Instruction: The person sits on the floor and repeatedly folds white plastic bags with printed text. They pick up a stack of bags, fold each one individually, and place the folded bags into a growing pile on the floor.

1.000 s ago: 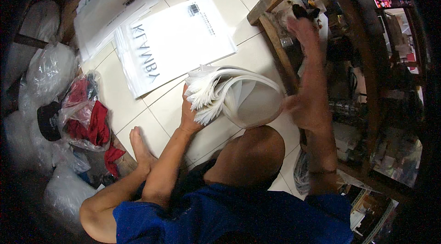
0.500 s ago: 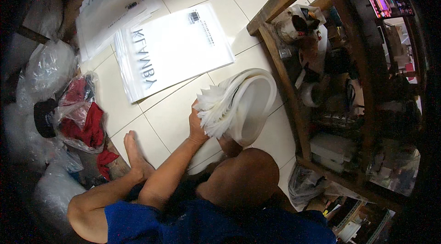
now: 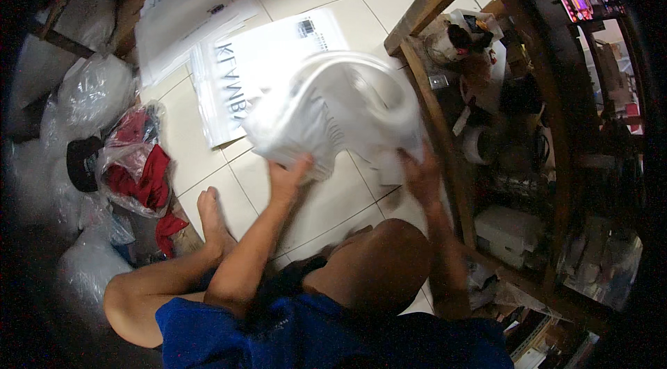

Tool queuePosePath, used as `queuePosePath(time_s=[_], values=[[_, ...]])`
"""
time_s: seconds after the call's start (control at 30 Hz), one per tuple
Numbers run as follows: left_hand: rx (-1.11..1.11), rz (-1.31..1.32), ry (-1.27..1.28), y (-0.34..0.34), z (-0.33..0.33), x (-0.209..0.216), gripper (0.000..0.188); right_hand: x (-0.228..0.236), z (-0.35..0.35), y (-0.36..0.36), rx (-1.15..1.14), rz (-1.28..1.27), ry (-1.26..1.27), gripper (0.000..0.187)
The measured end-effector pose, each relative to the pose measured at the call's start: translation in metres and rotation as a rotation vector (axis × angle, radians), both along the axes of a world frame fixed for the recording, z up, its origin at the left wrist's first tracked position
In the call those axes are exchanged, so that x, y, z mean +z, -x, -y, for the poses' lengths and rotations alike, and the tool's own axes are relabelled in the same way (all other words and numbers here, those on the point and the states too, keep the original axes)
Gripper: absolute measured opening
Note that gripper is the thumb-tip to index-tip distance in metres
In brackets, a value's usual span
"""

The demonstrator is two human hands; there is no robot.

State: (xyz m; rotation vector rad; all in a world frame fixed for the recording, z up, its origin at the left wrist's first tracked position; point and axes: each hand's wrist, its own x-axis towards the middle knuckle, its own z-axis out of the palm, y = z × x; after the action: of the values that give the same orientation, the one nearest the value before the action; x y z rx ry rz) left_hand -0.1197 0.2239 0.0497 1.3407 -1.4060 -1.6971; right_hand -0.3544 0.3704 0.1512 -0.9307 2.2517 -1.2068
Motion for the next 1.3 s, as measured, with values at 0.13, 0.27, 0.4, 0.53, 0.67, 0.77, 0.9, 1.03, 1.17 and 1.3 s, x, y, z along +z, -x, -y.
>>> queuePosePath(time_s=[0.13,0.27,0.4,0.53,0.67,0.77,0.9,1.03,1.17,1.3], values=[[0.233,-0.212,0.845,0.003,0.065,0.136,0.101,0.118,0.048,0.039,0.536,-0.249,-0.116,0.037],[-0.695,0.432,1.398,0.035,0.064,0.296,0.085,0.158,0.118,0.012,0.924,-0.67,-0.169,0.025],[-0.838,0.928,1.293,0.07,0.082,0.315,0.034,0.206,0.148,0.009,0.969,-0.885,-0.119,0.022],[-1.014,0.734,1.273,0.081,0.124,0.336,0.025,0.229,0.156,0.021,0.916,-0.927,0.006,0.025],[-1.083,0.716,0.677,0.088,0.159,0.365,0.034,0.22,0.152,0.027,0.482,-0.875,0.284,0.037],[-0.974,0.874,0.609,0.07,0.159,0.386,0.038,0.16,0.118,0.029,-0.128,-0.679,0.603,0.041],[-0.686,0.45,0.24,0.055,0.136,0.384,0.04,0.006,0.073,0.015,-0.177,0.548,0.6,0.047],[-0.408,0.358,0.29,0.038,0.134,0.379,0.039,-0.033,0.123,-0.038,0.125,1.04,0.608,0.058],[-0.426,0.299,0.002,0.056,0.14,0.394,0.045,-0.011,0.143,-0.04,0.388,0.746,0.439,0.056],[-0.37,0.304,0.008,0.056,0.129,0.4,0.045,0.024,0.145,-0.034,0.218,1.245,0.188,0.06]])
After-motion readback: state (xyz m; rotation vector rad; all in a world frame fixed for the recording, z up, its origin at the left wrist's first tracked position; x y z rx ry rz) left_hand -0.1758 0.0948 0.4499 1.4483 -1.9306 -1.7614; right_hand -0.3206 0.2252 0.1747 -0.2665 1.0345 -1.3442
